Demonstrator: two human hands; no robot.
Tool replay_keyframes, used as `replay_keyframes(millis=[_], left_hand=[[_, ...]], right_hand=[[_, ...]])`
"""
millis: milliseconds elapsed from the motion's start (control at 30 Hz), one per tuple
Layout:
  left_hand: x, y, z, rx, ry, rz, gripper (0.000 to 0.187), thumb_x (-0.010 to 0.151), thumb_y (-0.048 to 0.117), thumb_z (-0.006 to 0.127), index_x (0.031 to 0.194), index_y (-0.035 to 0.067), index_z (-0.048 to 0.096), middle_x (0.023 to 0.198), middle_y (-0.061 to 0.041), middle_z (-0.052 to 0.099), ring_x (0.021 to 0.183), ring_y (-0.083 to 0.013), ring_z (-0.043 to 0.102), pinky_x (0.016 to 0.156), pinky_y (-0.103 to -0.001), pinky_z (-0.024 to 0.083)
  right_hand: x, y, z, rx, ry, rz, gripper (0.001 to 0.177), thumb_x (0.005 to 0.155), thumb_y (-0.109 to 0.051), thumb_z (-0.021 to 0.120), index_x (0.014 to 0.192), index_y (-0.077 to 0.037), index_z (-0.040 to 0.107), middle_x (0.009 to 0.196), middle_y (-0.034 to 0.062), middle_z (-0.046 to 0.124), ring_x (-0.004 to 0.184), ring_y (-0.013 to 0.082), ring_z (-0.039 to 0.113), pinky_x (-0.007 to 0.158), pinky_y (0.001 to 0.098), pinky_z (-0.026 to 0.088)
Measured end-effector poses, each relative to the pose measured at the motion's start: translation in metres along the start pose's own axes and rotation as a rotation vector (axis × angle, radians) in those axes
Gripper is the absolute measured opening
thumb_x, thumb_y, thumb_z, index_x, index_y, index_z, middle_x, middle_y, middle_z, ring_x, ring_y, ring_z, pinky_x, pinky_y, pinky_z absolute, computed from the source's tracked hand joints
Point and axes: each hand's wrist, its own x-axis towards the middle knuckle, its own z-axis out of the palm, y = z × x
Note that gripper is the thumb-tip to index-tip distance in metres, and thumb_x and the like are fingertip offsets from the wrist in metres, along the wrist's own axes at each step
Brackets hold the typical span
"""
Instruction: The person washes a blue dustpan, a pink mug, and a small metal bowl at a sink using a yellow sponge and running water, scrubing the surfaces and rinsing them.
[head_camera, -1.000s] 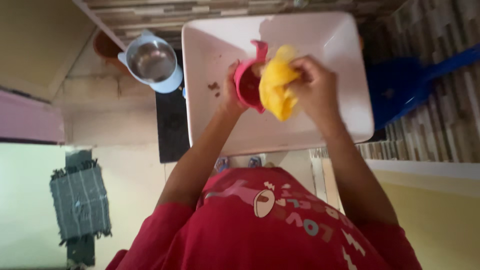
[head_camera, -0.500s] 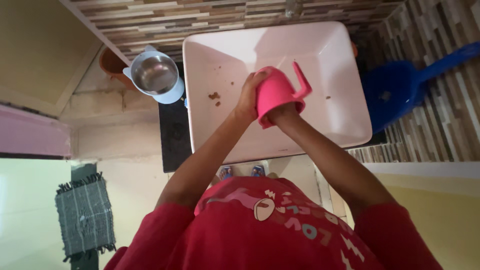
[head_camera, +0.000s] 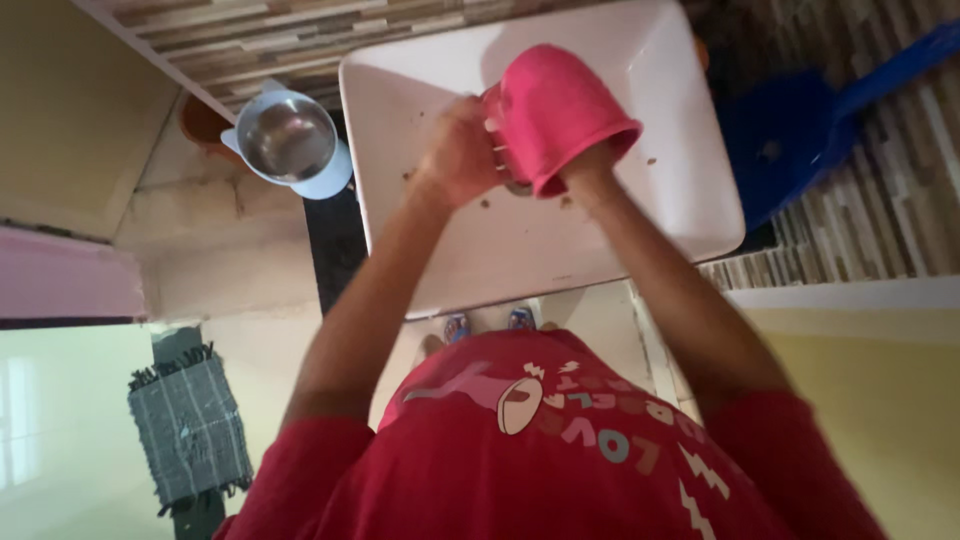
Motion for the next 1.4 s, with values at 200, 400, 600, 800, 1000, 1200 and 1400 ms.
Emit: replay_keyframes(millis=[200,400,600,800,1000,1200,1400], left_hand=[[-0.006,0.038,0.034,0.266,0.2,-0.291,0.09,0.075,0.068,0.059,0.138,0.005,0.049,0.13,-0.022,0.061,0.113,-0.0395,0.062,0.082,-0.069,0.043],[-0.005,0.006,0.049,0.3,0.047,0.309,0.059,0.081,0.03,0.083,0.12,-0.01,0.064,0.106,-0.022,0.073,0.095,-0.0329,0.074,0.085,-0.041,0.064],[-0.021,0.014,0.04,0.4,0.011,0.219,0.049,0.081,0.026,0.075,0.114,-0.009,0.069,0.099,-0.018,0.072,0.088,-0.0263,0.071,0.077,-0.036,0.059],[-0.026,0.03,0.024,0.398,-0.337,0.288,0.049,0.089,0.028,0.074,0.122,-0.009,0.068,0.115,-0.019,0.073,0.103,-0.0262,0.072,0.095,-0.037,0.059],[-0.027,0.028,0.016,0.5,-0.145,0.417,0.065,0.09,0.038,0.077,0.133,-0.008,0.061,0.128,-0.019,0.067,0.118,-0.0298,0.064,0.109,-0.042,0.052],[-0.016,0.002,0.031,0.24,0.277,-0.061,0.078,0.077,0.045,0.072,0.143,0.011,0.045,0.117,-0.012,0.064,0.107,-0.0296,0.064,0.086,-0.044,0.056],[-0.01,-0.018,0.058,-0.033,0.278,0.495,0.068,0.077,0.018,0.088,0.129,0.002,0.049,0.114,-0.018,0.062,0.107,-0.029,0.063,0.09,-0.041,0.058]], right_hand=[[-0.012,-0.032,-0.025,-0.042,-0.499,0.149,0.045,0.111,-0.038,0.038,0.145,-0.011,0.046,0.139,0.0084,0.056,0.129,0.0193,0.056,0.104,0.034,0.053],[-0.009,0.003,-0.004,0.057,-0.497,0.093,0.044,0.111,-0.037,0.04,0.148,-0.012,0.043,0.143,0.0089,0.054,0.133,0.0203,0.054,0.107,0.0355,0.051],[-0.049,0.031,0.008,0.175,-0.408,0.115,0.045,0.111,-0.035,0.042,0.15,-0.012,0.04,0.146,0.0094,0.051,0.136,0.0213,0.052,0.111,0.0369,0.05],[-0.064,0.033,0.011,0.25,-0.382,0.151,0.046,0.112,-0.034,0.044,0.152,-0.013,0.038,0.149,0.01,0.048,0.139,0.0223,0.05,0.114,0.0384,0.049],[-0.027,0.021,-0.01,0.191,-0.401,0.134,0.048,0.112,-0.032,0.046,0.154,-0.013,0.035,0.153,0.0105,0.046,0.143,0.0233,0.048,0.117,0.0399,0.047],[-0.002,0.006,-0.029,0.13,-0.486,0.176,0.05,0.112,-0.031,0.048,0.156,-0.014,0.032,0.156,0.011,0.043,0.146,0.0243,0.046,0.121,0.0414,0.046],[0.007,0.03,-0.009,0.24,-0.464,0.106,0.053,0.112,-0.03,0.05,0.159,-0.014,0.029,0.159,0.0116,0.04,0.149,0.0253,0.044,0.124,0.0429,0.045]])
